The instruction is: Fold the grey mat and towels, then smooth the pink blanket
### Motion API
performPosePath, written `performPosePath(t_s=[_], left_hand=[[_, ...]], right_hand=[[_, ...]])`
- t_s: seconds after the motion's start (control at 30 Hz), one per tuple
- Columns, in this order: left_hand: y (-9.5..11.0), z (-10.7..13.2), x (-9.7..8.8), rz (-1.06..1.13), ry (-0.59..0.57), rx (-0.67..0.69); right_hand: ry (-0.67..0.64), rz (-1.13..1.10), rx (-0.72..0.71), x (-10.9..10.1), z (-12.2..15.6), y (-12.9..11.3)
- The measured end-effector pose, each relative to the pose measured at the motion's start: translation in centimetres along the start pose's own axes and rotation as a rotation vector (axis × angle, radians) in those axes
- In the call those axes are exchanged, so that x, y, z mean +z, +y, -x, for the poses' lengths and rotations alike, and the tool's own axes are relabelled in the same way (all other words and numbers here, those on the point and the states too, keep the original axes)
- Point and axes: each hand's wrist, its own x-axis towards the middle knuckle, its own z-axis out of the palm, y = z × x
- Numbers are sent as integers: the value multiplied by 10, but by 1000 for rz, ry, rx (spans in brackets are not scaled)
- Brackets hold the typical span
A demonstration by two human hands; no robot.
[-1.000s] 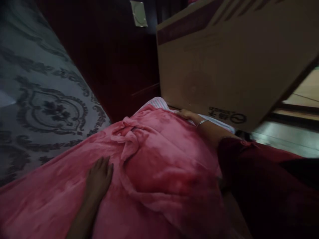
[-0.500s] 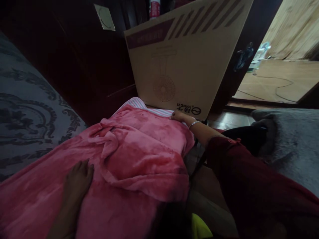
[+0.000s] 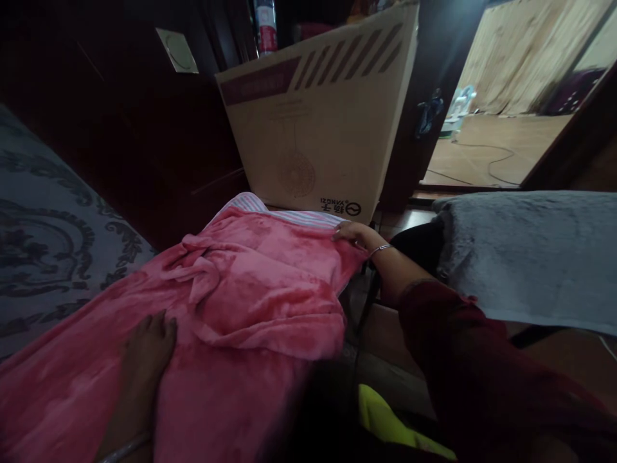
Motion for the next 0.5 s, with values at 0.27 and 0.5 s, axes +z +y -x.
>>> performPosePath(t_s=[0.27,0.5], left_hand=[[-3,3,2,5,49,17],[-1,9,-1,10,39,7]], right_hand=[[159,217,129,13,15,-1],[285,238,-50,30,47,-58]])
